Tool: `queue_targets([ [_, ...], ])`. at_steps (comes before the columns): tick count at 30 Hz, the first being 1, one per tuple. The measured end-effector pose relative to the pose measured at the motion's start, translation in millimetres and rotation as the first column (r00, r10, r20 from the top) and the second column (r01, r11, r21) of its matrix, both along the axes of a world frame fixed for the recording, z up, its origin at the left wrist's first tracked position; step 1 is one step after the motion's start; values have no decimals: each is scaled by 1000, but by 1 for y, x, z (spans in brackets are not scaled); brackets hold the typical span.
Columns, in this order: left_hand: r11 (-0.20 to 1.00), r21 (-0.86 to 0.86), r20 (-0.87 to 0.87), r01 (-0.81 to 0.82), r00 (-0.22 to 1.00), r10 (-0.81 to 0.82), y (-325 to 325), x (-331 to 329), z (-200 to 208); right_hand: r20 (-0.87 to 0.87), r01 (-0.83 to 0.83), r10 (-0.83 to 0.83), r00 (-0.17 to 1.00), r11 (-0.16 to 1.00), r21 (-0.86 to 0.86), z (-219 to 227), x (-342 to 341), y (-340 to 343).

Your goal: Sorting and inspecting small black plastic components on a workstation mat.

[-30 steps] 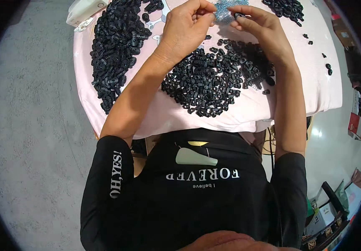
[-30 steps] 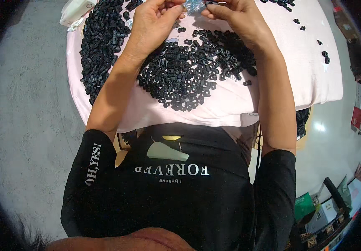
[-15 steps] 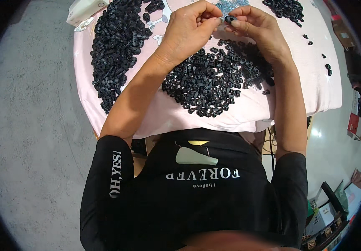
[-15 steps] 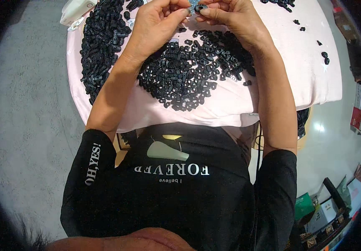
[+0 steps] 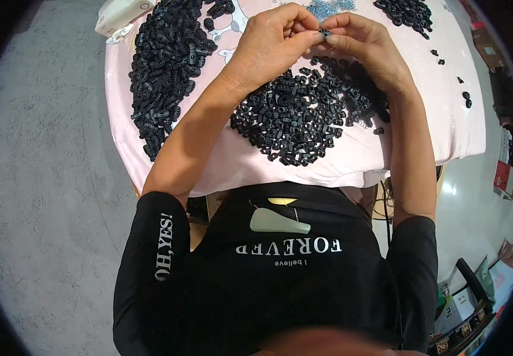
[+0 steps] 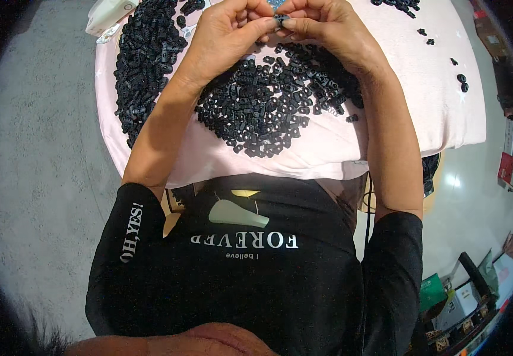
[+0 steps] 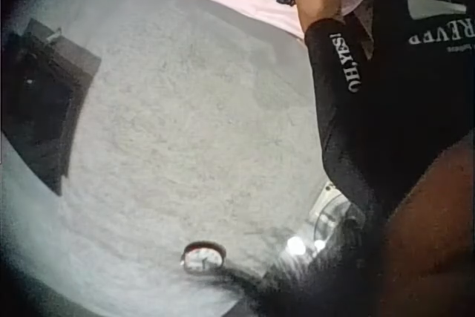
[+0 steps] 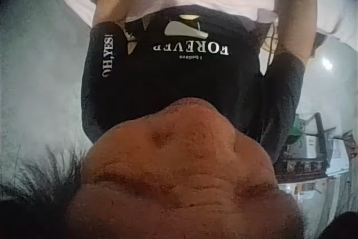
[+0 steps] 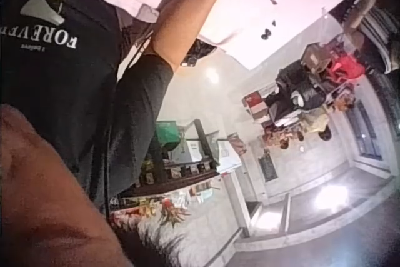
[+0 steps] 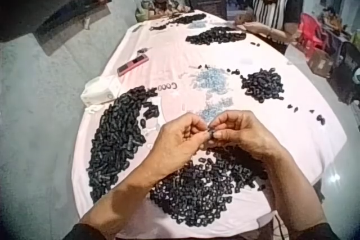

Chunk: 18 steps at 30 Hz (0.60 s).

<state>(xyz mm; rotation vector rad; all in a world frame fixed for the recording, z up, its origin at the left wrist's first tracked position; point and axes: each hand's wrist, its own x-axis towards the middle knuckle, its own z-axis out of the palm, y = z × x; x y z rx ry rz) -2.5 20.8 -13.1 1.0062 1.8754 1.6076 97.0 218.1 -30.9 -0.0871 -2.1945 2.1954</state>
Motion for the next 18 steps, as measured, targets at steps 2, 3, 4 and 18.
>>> queue_targets([
  [2, 1000, -24, 44, 15, 999, -14, -1, -2, -1, 33, -13, 14, 999, 1000, -24, -1, 1, -1],
  [3, 998, -53, 50, 38, 998, -36, -1, -3, -1, 34, -11, 12, 999, 1000, -24, -1, 2, -1],
  [4, 995, -82, 55, 59, 997, -55, -3, -4, 1, 26, 4, -4, 1000, 1000, -10, -1, 1, -1],
  [18, 932, -358, -681, -67, 701, -211, -21, -15, -4, -108, 203, -198, 974, 978, 39, -11, -4, 9],
])
